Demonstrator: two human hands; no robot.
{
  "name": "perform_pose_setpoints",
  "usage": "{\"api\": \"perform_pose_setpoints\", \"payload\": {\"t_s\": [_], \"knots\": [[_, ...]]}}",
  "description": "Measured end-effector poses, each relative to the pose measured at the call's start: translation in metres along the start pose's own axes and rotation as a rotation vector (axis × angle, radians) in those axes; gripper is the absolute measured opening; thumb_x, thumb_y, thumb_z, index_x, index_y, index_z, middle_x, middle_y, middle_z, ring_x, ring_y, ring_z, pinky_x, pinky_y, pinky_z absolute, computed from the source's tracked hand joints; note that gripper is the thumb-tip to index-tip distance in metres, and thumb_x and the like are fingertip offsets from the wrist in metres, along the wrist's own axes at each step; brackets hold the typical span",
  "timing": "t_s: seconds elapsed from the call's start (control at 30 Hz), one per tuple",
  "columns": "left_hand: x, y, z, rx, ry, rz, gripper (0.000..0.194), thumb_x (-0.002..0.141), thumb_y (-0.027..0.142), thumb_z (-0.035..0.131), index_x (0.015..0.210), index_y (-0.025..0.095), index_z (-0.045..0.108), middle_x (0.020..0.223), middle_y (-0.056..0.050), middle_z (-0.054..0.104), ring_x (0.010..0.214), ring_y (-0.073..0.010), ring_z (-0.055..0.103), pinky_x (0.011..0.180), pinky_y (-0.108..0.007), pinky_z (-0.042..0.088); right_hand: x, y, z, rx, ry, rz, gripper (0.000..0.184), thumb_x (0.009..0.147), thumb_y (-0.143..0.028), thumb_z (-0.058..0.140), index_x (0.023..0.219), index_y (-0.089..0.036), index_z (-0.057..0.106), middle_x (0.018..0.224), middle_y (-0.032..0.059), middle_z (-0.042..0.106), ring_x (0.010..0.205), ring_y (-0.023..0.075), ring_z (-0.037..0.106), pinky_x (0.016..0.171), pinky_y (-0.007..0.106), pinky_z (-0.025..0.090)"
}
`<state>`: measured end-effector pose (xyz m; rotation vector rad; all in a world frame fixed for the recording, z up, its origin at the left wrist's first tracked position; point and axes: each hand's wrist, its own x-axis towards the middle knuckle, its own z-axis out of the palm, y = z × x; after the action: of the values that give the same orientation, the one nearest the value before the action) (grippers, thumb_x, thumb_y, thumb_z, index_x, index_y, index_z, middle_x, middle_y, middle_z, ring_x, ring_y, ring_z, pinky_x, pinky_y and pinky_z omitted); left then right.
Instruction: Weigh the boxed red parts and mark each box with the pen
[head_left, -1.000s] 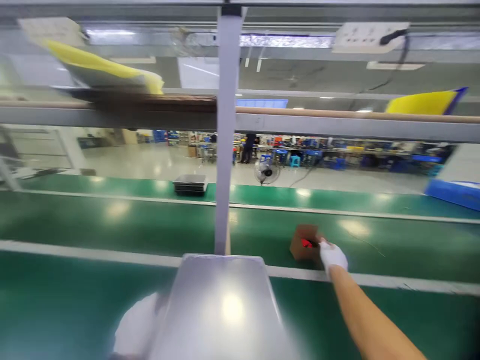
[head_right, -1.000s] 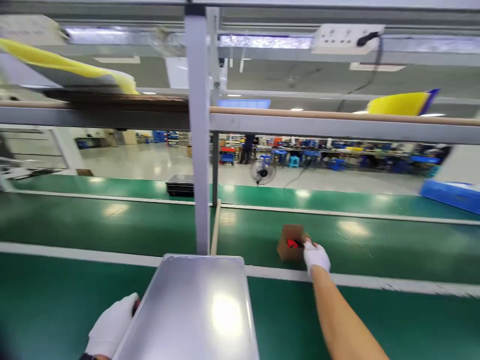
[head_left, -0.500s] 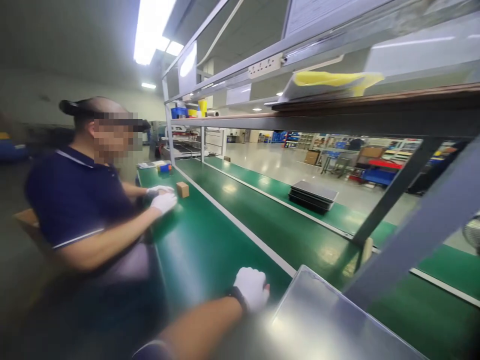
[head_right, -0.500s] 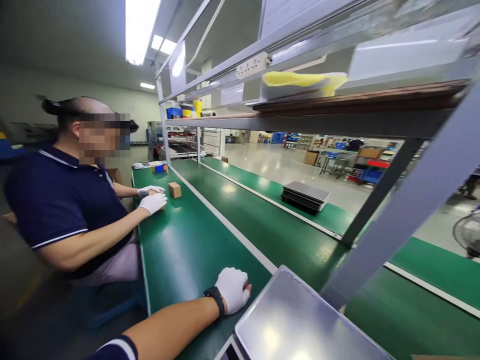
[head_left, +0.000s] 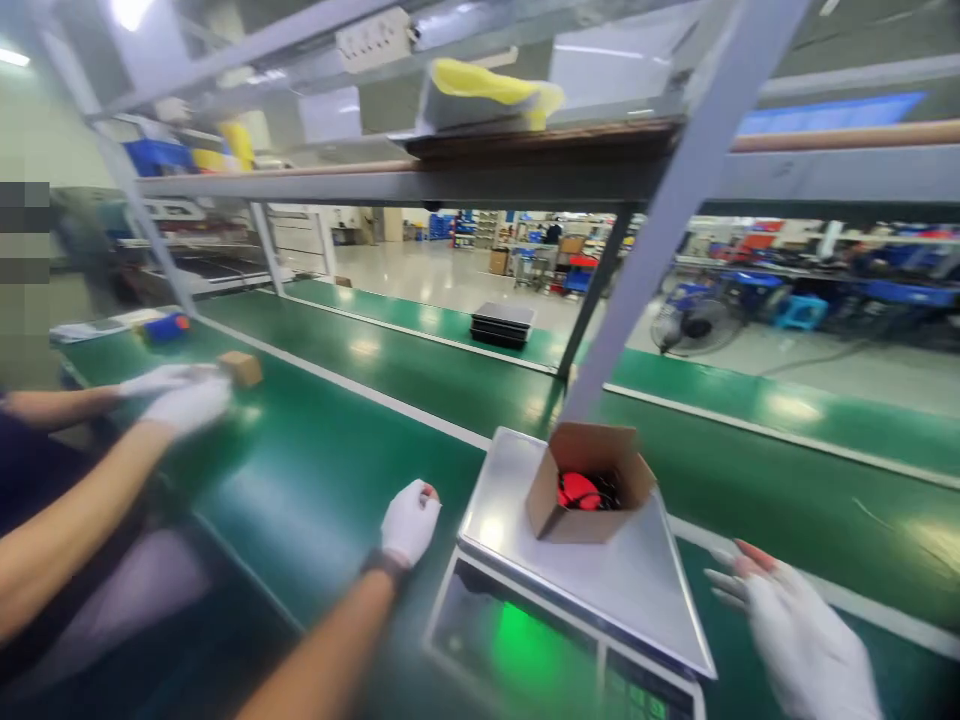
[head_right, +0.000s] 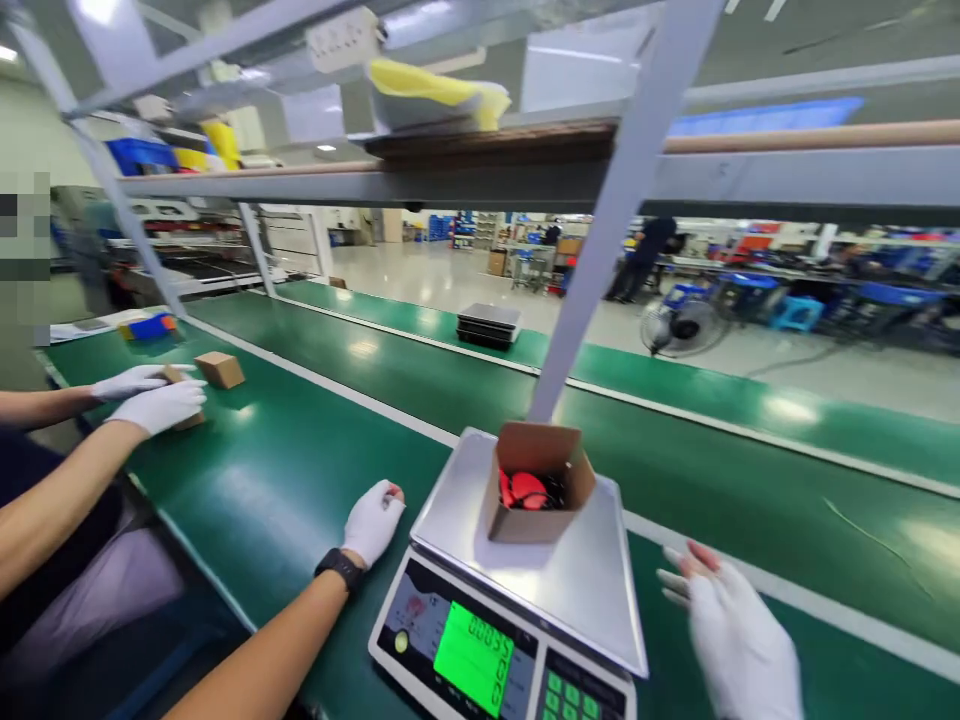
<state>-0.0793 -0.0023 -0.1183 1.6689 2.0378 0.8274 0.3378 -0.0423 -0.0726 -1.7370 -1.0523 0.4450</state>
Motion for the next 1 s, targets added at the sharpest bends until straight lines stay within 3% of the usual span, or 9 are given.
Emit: {"api": "perform_pose_setpoints", "payload": {"t_s": [0.17,0.27,0.33,0.43,0.57,0.7,0.83,0.9,1.0], "knots": [[-0.034,-0.020,-0.002,-0.241,-0.010,-0.044,0.021,0.084,0.036,0.042,0.083,0.019,0.054,0.074,0.000,0.061,0.071,-0.0152,0.056,0.066,-0.025,0.041,-0.044,0.038,0.004,-0.034,0.032,0.178,0.056,0.074,-0.045,0.049,0.118,-0.012,0.055,0.097,0.0126,0.066,0.078,0.0233,0.064,0.081,0.039,0.050],[-0.040,-0.024,-0.003,-0.388,0.000,-0.083,0.025,0.080,0.042,0.048,0.084,0.019,0.056,0.076,-0.001,0.062,0.072,-0.0173,0.057,0.068,-0.027,0.042,-0.052,0.052,0.008,0.090,0.087,0.163,0.061,0.077,-0.054,0.048,0.121,-0.013,0.052,0.093,0.0099,0.066,0.069,0.0188,0.062,0.069,0.033,0.051],[-0.038,-0.026,-0.004,-0.435,0.012,-0.108,0.029,0.078,0.046,0.051,0.085,0.018,0.057,0.077,-0.002,0.062,0.073,-0.0182,0.057,0.068,-0.028,0.042,-0.049,0.055,0.006,0.030,0.120,0.179,0.057,0.078,-0.059,0.047,0.105,-0.011,0.062,0.078,0.0082,0.066,0.062,0.0182,0.059,0.060,0.030,0.048],[-0.031,-0.030,-0.009,-0.524,0.008,-0.123,0.036,0.076,0.050,0.053,0.085,0.016,0.059,0.078,-0.003,0.063,0.072,-0.0178,0.056,0.068,-0.028,0.042,-0.041,0.049,0.000,-0.078,0.170,0.211,0.055,0.079,-0.062,0.045,0.079,-0.011,0.066,0.062,0.0063,0.060,0.055,0.0179,0.054,0.053,0.029,0.043],[-0.022,-0.024,-0.026,-0.630,-0.003,-0.148,0.041,0.077,0.055,0.052,0.085,0.015,0.059,0.077,-0.004,0.062,0.068,-0.0153,0.055,0.064,-0.026,0.042,-0.040,0.011,-0.011,0.084,0.201,0.143,0.047,0.079,-0.058,0.053,0.078,-0.013,0.062,0.059,0.0023,0.055,0.051,0.0140,0.049,0.048,0.025,0.039],[-0.023,0.034,-0.055,-0.616,0.045,-0.002,0.039,0.079,0.054,0.051,0.086,0.016,0.059,0.079,-0.003,0.063,0.072,-0.0154,0.056,0.066,-0.026,0.042,-0.053,-0.064,-0.017,0.192,0.142,-0.130,0.037,0.082,-0.053,0.056,0.082,-0.016,0.060,0.064,0.0017,0.057,0.054,0.0138,0.053,0.050,0.024,0.042],[-0.035,0.122,-0.070,-0.483,-0.096,0.301,0.038,0.077,0.056,0.054,0.078,0.018,0.056,0.071,0.001,0.060,0.068,-0.0144,0.053,0.063,-0.024,0.039,-0.071,-0.134,0.000,0.098,-0.106,-0.590,0.025,0.086,-0.041,0.055,0.090,-0.018,0.063,0.076,0.0035,0.062,0.066,0.0158,0.058,0.061,0.026,0.046],[-0.039,0.153,-0.067,-0.377,-0.119,0.371,0.040,0.073,0.058,0.058,0.072,0.018,0.054,0.062,0.002,0.056,0.060,-0.0133,0.050,0.058,-0.023,0.035,-0.074,-0.151,0.017,0.074,-0.214,-0.714,0.021,0.087,-0.037,0.054,0.093,-0.020,0.063,0.081,0.0031,0.063,0.070,0.0158,0.059,0.064,0.025,0.046],[-0.034,0.170,-0.055,-0.355,-0.084,0.385,0.039,0.082,0.053,0.045,0.065,0.018,0.051,0.060,0.000,0.054,0.058,-0.0131,0.048,0.056,-0.024,0.033,-0.071,-0.159,0.040,0.077,-0.314,-0.753,0.018,0.090,-0.035,0.051,0.090,-0.021,0.062,0.079,0.0012,0.063,0.069,0.0146,0.059,0.065,0.025,0.046]]}}
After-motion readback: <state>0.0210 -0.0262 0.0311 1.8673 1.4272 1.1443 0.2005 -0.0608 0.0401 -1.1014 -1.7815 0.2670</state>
